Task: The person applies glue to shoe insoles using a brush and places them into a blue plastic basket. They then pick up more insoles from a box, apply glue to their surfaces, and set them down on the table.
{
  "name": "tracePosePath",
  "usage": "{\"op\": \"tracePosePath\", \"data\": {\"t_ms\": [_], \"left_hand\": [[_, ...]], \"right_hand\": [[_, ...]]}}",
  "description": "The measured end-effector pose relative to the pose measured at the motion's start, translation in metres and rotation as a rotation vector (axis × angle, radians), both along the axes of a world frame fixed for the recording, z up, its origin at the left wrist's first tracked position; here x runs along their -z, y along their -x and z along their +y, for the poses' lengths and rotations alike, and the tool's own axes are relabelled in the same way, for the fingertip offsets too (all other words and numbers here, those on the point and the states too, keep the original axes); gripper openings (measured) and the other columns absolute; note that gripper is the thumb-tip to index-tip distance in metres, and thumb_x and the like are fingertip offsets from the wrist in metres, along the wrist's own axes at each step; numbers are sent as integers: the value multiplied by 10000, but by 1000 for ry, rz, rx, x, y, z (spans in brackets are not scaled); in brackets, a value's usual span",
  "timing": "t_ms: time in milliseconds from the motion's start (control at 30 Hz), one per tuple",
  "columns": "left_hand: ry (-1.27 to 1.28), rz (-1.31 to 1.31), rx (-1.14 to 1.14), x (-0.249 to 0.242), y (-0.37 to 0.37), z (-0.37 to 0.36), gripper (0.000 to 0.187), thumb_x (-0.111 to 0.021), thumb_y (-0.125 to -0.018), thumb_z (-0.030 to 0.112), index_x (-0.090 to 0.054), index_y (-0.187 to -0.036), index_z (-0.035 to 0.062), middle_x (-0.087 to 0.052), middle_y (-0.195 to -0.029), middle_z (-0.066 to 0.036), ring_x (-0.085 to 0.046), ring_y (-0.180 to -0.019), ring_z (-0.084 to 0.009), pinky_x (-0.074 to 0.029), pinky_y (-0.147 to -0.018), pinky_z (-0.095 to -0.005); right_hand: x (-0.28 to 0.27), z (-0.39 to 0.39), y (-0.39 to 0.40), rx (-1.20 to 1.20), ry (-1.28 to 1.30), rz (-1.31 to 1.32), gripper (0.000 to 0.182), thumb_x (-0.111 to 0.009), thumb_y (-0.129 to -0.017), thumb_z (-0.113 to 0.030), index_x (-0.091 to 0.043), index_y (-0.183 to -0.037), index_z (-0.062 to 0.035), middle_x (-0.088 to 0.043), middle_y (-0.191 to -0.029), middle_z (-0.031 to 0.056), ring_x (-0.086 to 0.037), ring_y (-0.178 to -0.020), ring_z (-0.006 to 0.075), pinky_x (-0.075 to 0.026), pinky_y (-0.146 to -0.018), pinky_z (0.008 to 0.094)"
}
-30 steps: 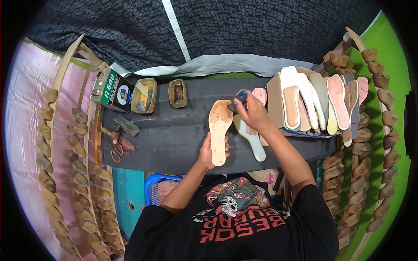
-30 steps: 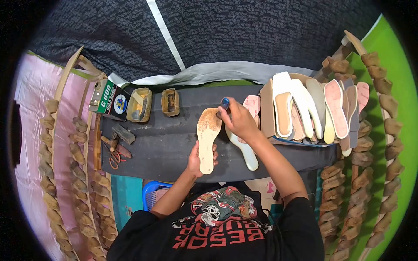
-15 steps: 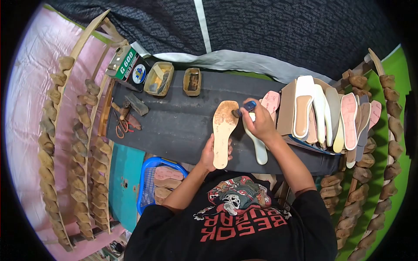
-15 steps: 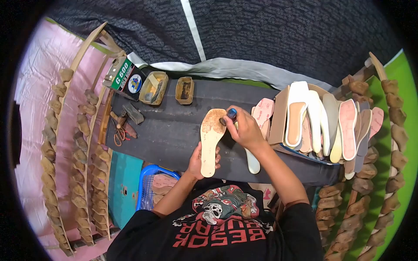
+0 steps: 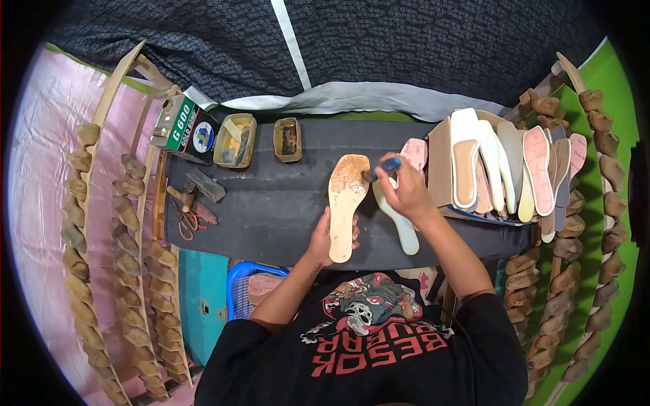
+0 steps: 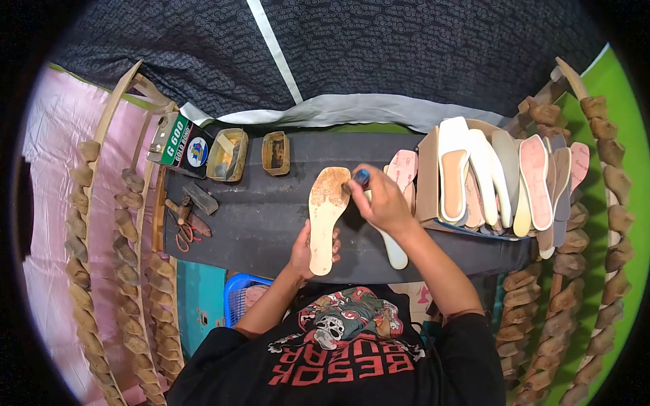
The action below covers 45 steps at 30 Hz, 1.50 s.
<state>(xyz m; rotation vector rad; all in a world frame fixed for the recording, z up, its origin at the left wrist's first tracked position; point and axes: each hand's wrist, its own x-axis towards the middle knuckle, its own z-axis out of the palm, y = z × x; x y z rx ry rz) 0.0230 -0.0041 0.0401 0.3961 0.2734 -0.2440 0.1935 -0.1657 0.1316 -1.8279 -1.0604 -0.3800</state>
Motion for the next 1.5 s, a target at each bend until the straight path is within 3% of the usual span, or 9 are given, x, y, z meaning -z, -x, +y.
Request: {"op": "tracePosePath", "data": {"t_ms": [167, 333, 433, 600, 867, 1067, 1267, 1333, 1500], "left_hand": [[9, -37, 12, -1, -3, 1, 593, -299, -1081, 611, -543, -1346, 140, -552, -1038, -62, -558, -824, -206, -493, -670, -382], [70, -49, -53, 5, 3, -1, 595, -324, -1080, 602, -563, -1339, 122, -608, -1102, -64, -602, -846, -217, -529, -692, -406], [65, -45, -77, 9, 7, -4, 577, -342, -1079, 577, -571, -1332, 112, -628, -1114, -65, -618, -860, -221, -540, -709, -415], [72, -38, -98, 7, 10, -11, 561, -351, -1076, 541, -586, -1314, 90, -645, -1096, -62, -629, -870, -218, -548, -725, -414], [10, -36, -86, 20, 8, -16, 605, -332, -1079, 610, -578, -1323, 114, -616, -1130, -66, -592, -881, -210, -514, -719, -400], [53, -62, -42, 7, 6, -18, 568, -338, -1086, 582, -597, -1301, 125, -633, -1070, -65, -580, -901, -210, -504, -720, -391], [67, -75, -42, 16, 4, -16, 536, -390, -1086, 534, -592, -1300, 86, -632, -1175, -74, -620, -896, -200, -538, -729, -402], [8, -20, -55, 22, 5, -13, 541, -387, -1088, 531, -589, -1315, 84, -631, -1185, -88, -626, -909, -200, -544, -738, -403], [8, -13, -42, 11, 5, -15, 533, -377, -1091, 529, -566, -1350, 103, -638, -1125, -91, -625, -914, -206, -543, -743, -400]], "right_hand": [[-5, 4, -10, 43, -17, 12, 267, -723, -908, -10, -563, -1119, 25, -668, -906, 164, -675, -778, 336, -544, -705, 410], [0, 6, 25, -97, 3, -48, 285, -741, -869, 0, -572, -1097, 12, -633, -848, 147, -621, -707, 326, -505, -644, 412], [2, 6, 42, -249, 18, 6, 276, -752, -865, -20, -593, -1089, 16, -655, -869, 159, -651, -732, 335, -521, -660, 411], [8, 12, 27, -195, 27, -2, 287, -751, -876, -29, -594, -1109, 32, -674, -911, 177, -668, -776, 358, -538, -693, 413], [0, 13, 41, -328, 51, 9, 265, -737, -884, -26, -588, -1099, 17, -665, -909, 174, -667, -785, 360, -536, -700, 421], [2, 9, 17, -129, -15, 38, 251, -721, -894, -10, -576, -1094, 30, -655, -909, 181, -655, -776, 366, -528, -696, 432], [6, 1, 45, -276, 48, 20, 289, -713, -878, -10, -571, -1129, 20, -658, -918, 190, -659, -799, 369, -532, -722, 440], [11, -1, 60, -336, 9, 135, 246, -690, -899, -16, -582, -1116, 25, -667, -949, 185, -669, -822, 371, -542, -740, 435], [15, 0, 41, -150, -15, 123, 219, -670, -930, 0, -568, -1120, 30, -665, -952, 184, -664, -811, 375, -538, -736, 440]]}}
